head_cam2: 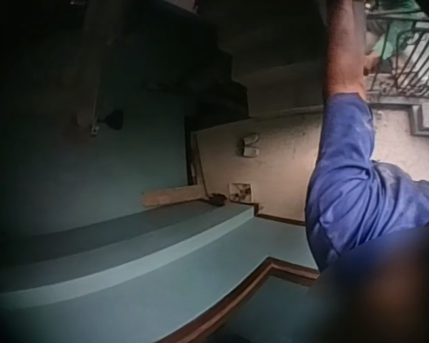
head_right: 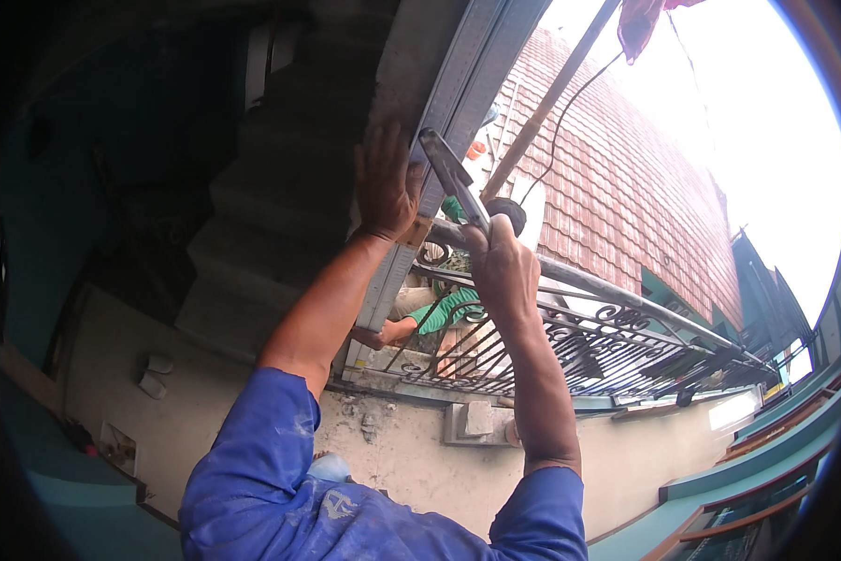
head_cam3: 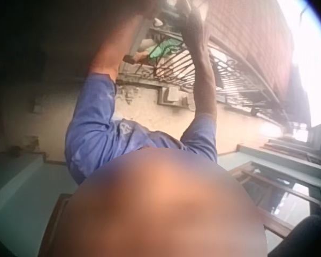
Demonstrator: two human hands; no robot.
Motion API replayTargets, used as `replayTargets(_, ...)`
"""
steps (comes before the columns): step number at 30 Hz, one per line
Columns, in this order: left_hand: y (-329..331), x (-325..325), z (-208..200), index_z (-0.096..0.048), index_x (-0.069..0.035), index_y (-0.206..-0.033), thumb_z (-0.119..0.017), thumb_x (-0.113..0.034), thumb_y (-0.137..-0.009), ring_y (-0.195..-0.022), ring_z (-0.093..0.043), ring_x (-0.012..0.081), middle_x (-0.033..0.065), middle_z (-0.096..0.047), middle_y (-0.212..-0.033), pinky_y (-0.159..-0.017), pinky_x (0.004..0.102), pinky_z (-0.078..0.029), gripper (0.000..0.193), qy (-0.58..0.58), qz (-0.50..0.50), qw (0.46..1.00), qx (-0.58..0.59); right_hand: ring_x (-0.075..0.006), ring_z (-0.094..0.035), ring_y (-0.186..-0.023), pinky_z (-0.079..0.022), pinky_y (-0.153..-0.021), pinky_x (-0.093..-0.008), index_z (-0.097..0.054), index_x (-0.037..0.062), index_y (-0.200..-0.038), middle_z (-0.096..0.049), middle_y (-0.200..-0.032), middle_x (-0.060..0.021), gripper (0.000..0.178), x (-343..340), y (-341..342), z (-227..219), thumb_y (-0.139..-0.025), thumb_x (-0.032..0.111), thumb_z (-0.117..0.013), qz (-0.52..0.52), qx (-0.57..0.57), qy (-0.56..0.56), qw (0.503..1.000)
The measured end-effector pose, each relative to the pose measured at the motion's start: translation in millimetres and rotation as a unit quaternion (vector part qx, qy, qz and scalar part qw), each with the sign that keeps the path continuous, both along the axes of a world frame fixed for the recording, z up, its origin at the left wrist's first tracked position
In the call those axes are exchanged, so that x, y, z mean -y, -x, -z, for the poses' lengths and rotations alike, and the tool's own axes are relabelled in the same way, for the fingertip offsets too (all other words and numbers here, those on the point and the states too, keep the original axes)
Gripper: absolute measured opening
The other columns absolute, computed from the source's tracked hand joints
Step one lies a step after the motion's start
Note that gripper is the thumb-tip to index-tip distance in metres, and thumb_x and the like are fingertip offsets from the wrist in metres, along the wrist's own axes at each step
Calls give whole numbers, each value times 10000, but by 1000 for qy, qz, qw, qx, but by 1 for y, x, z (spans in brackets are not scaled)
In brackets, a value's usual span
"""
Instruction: The person positions a long metal window frame against a wall opening on a balcony and secures it by hammering nails into the frame and wall. Another worker is visible nearby performing masonry work.
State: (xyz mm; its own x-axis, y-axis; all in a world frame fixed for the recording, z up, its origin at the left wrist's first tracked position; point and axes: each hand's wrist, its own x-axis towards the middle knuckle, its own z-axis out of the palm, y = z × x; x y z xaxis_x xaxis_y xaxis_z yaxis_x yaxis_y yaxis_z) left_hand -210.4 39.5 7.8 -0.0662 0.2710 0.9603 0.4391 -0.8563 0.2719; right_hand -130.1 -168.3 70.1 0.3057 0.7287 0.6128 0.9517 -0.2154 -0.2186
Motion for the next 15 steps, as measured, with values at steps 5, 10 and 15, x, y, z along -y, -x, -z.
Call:
replayTargets(5, 2, -2, -1, -464, -30, -1427, -571, -265, -967, -1445, -338, 402, 190, -408, -1535, -1143, 606, -230, 528, -6, 12, 1000, 1, -262, -603, -586, -480, -581, -393, -528, 8, -976, -618, -699, -150, 218, 25, 4, -18, -995, 221, -566, -152, -68, -177, 970)
replayTargets(10, 1, 0, 5, -465, -31, -1425, -547, -277, -978, -1430, -356, 408, 199, -414, -1527, -1130, 609, -243, 516, 0, 6, 1000, -4, -215, -532, -502, -437, -506, -370, -515, 75, -923, -539, -676, -102, 234, 24, 27, -2, -1013, 286, -564, -411, -37, -337, 846)
replayTargets(15, -2, -6, 0, -453, -51, -1450, -523, -302, -997, -1423, -363, 377, 140, -419, -1529, -1118, 598, -281, 522, -28, -8, 999, 14, -477, -626, -682, -460, -579, -507, -504, 49, -883, -611, -671, -239, 302, 6, 16, -14, -991, 313, -604, -60, -51, -67, 995)
